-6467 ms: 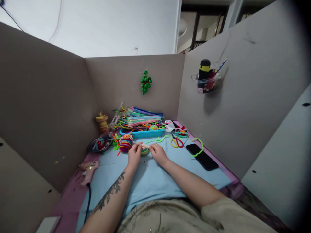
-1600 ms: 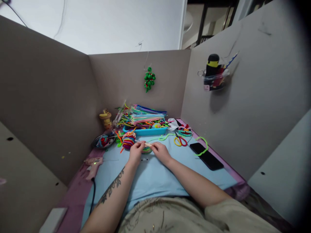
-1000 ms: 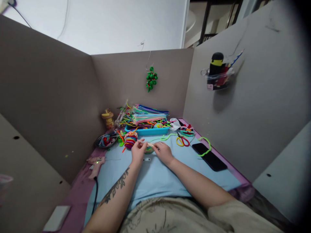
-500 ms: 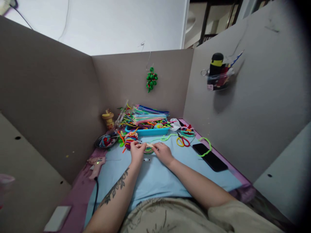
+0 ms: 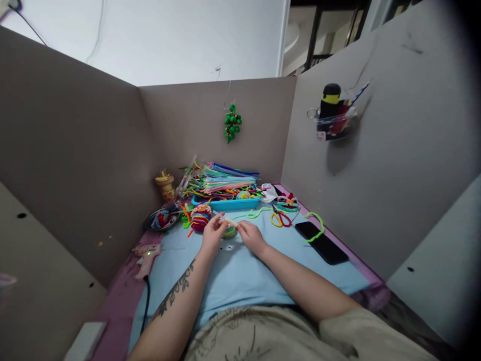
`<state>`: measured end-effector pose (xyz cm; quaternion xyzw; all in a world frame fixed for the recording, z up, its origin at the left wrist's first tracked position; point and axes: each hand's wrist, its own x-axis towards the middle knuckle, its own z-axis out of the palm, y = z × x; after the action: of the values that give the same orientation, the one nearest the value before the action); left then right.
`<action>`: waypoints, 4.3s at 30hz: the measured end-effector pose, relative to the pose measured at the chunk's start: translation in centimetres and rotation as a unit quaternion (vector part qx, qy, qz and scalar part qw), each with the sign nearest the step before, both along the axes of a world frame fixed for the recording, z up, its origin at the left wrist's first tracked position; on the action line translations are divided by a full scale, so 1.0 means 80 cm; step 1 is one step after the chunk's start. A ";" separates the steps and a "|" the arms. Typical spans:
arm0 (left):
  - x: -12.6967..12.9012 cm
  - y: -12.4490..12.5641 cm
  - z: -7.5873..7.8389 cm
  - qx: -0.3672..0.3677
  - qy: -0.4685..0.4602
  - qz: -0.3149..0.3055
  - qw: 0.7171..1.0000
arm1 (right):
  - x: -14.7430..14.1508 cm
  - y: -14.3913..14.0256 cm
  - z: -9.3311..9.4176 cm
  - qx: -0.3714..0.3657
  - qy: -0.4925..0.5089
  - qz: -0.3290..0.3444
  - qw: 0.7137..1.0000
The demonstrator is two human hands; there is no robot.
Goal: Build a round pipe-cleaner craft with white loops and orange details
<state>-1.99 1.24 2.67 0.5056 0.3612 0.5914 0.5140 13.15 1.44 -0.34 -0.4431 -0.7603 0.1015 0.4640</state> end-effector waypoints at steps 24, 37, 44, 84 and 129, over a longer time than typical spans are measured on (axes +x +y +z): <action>0.008 0.012 -0.032 -0.057 -0.060 0.058 0.995 | -0.004 -0.008 0.007 0.069 -0.038 -0.039 0.996; 0.004 0.000 -0.010 -0.038 -0.023 -0.017 0.999 | -0.002 -0.005 0.004 0.013 0.006 -0.001 1.000; 0.005 -0.003 -0.008 -0.024 0.007 -0.023 0.999 | -0.005 -0.005 0.006 -0.009 0.050 0.076 0.996; 0.000 -0.004 -0.003 -0.003 -0.049 -0.124 0.991 | 0.011 0.003 0.020 -0.376 0.260 0.298 0.838; 0.020 -0.002 -0.005 -0.064 -0.202 0.064 0.975 | -0.028 -0.006 0.014 0.046 -0.059 -0.062 0.995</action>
<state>-0.43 1.09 2.26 0.3175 0.3182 0.6888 0.5687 10.94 0.97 0.78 -0.4723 -0.7612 0.0111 0.4442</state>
